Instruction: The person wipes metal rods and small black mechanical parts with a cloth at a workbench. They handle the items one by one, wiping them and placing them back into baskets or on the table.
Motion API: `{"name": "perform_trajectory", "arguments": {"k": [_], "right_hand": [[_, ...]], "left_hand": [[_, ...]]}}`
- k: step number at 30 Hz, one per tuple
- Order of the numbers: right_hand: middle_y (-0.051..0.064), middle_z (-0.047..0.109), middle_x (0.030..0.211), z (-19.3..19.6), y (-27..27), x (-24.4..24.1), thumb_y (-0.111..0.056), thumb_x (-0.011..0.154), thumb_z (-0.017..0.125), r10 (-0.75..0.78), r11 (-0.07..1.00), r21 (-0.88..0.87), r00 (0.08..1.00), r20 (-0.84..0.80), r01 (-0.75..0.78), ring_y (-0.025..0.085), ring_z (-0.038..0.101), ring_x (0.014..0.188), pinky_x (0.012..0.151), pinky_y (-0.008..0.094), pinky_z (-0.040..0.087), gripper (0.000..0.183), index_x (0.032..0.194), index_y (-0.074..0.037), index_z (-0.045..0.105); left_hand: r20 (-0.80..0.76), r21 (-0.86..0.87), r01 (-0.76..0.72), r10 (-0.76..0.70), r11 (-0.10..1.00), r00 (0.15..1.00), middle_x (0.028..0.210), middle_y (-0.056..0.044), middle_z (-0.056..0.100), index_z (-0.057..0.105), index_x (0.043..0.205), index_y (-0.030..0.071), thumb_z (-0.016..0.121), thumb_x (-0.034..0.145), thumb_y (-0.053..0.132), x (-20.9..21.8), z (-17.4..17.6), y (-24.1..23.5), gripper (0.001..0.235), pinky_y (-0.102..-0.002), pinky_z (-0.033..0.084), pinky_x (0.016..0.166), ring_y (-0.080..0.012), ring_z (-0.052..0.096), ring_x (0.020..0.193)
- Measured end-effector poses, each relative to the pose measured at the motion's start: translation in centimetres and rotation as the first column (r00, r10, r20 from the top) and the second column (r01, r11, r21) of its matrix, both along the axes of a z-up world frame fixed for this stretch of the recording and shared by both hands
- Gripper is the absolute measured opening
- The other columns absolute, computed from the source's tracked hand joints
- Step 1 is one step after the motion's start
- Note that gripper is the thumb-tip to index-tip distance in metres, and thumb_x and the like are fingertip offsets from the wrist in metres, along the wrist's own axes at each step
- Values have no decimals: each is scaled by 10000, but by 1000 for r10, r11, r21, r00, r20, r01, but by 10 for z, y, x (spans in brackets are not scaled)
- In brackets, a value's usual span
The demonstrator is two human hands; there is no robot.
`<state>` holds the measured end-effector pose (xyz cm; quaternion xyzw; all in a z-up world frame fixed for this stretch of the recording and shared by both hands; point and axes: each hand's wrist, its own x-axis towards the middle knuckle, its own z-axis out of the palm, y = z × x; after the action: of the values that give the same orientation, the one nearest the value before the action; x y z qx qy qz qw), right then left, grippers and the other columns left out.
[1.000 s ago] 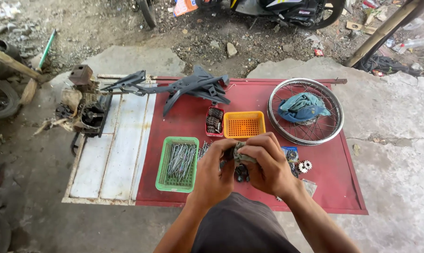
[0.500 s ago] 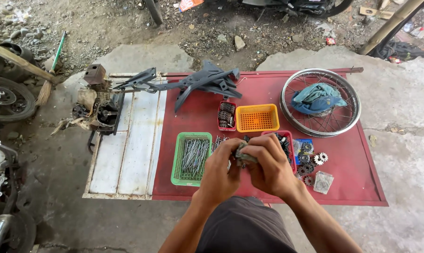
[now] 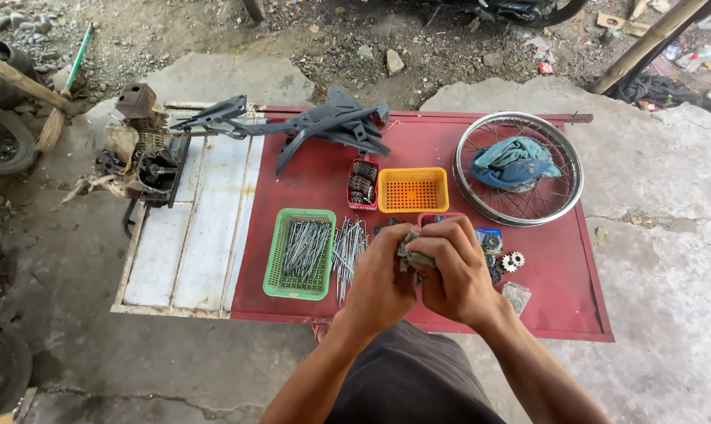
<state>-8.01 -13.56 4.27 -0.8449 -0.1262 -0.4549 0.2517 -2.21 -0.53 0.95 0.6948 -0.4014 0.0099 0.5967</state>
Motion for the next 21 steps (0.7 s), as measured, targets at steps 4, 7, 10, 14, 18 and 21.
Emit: {"name": "perform_trajectory", "arguments": {"k": [4, 7, 10, 14, 18, 21], "right_hand": [[122, 628, 917, -6, -20, -6, -312, 1055, 503, 32, 999, 19, 999, -27, -31, 330, 619, 782, 697, 398, 554, 345, 994, -31, 694], [126, 633, 940, 3, -20, -7, -219, 1044, 554, 30, 995, 99, 999, -38, -26, 366, 644, 831, 746, 425, 543, 256, 1017, -11, 700], [143, 640, 969, 15, -6, 0, -222, 1022, 594, 43, 993, 115, 999, -28, -39, 357, 636, 844, 766, 427, 541, 246, 1026, -8, 715], [115, 658, 965, 19, 19, 16, -218, 1012, 602, 14, 1000, -19, 999, -30, -14, 337, 623, 825, 782, 428, 544, 206, 986, -66, 739], [88, 671, 953, 15, 20, 26, -223, 1016, 597, 10, 1000, -25, 1000, -14, -10, 315, 622, 817, 764, 396, 556, 211, 962, -79, 742], [96, 659, 942, 19, 36, 32, -219, 1019, 561, -27, 996, -87, 1000, -15, 26, 316, 599, 790, 744, 396, 551, 232, 946, -87, 738]], "left_hand": [[-36, -27, -12, 11, 1000, 999, 1112, -124, 685, 652, 1197, 77, 640, 876, -12, 2, 18, 4, 333, -369, 594, 735, -364, 714, 967], [20, -78, -52, 54, 996, 998, 1105, -113, 663, 672, 1196, 64, 712, 907, 84, 8, 21, 6, 292, -333, 570, 646, -278, 668, 785], [63, -85, -46, 52, 995, 997, 1109, -106, 648, 687, 1206, 72, 730, 894, 94, 17, 24, 11, 316, -348, 597, 712, -306, 705, 891], [197, -19, -70, 72, 997, 978, 1120, -102, 625, 671, 1207, 53, 721, 844, 48, 31, 15, 22, 366, -368, 610, 791, -320, 714, 953], [237, 33, -56, 46, 998, 970, 1082, -81, 624, 682, 1222, 56, 739, 828, 37, 44, 25, 39, 398, -353, 626, 775, -306, 728, 904], [237, 42, -35, 24, 999, 971, 1066, -90, 613, 677, 1207, 57, 750, 778, 22, 48, 8, 34, 437, -377, 618, 812, -324, 722, 942]]}}
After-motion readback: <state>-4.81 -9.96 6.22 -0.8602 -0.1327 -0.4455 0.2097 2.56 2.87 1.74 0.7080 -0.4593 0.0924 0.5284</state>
